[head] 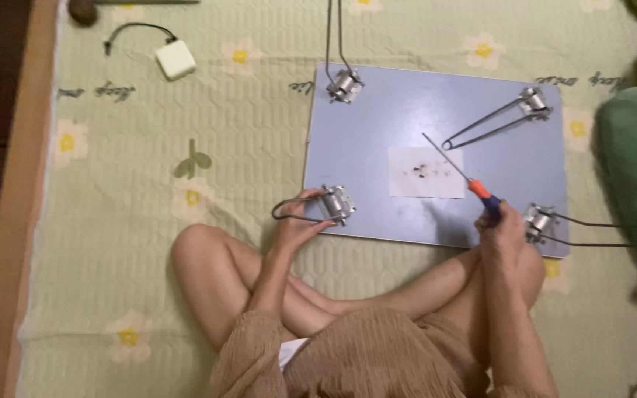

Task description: The person sits on the floor and uses a screwdriver to tighten screws on metal brackets attached to a light blue rectangular board. They handle small screws and repeatedly tighten fasteners on multiple brackets connected to bent metal rods.

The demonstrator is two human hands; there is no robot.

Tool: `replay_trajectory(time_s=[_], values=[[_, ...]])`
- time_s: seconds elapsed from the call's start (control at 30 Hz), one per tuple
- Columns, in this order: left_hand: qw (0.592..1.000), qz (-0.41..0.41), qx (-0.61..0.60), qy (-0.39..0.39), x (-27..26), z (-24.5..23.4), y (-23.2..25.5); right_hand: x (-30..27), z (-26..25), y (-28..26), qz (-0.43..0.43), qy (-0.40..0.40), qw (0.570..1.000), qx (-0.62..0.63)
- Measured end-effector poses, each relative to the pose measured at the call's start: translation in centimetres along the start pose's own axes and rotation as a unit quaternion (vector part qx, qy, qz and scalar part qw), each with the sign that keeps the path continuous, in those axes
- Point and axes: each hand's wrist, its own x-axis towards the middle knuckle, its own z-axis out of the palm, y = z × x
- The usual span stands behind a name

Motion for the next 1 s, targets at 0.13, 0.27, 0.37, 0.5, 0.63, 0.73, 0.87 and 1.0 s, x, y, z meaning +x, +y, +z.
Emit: replay_trajectory(time_s=[0.13,0.27,0.37,0.5,0.63,0.73,0.87,1.0], values=[[0.999,0.003,-0.046,0.006,-0.3,0.9,-0.1,-0.3,-0.8,-0.8,-0.003,0.006,0.999,0.048],[0.993,0.032,-0.109,0.019,-0.6,1.5,-1.0,-0.4,-0.4,-0.6,-0.02,-0.004,0.999,0.026],[0.999,0.021,-0.042,0.021,-0.6,1.6,-1.6,-0.5,-0.3,-0.4,-0.02,-0.013,0.999,0.035],[0.997,0.032,-0.059,0.034,-0.5,1.9,-1.4,-0.6,-1.0,-0.4,-0.006,-0.014,0.998,0.065],[0.995,0.049,0.09,0.003,0.6,1.5,0.6,-0.3,-1.1,0.1,0.0,-0.025,0.997,0.079],[0.977,-0.039,0.204,-0.049,2.8,3.1,2.8,-0.1,-1.5,0.5,0.007,-0.005,0.996,0.085],[0.957,-0.038,0.281,-0.062,5.0,5.8,4.6,0.4,-1.6,0.9,0.012,-0.004,0.996,0.093],[0.949,-0.021,0.312,-0.045,5.9,7.9,4.7,0.3,-1.9,1.2,0.008,-0.01,0.992,0.122]])
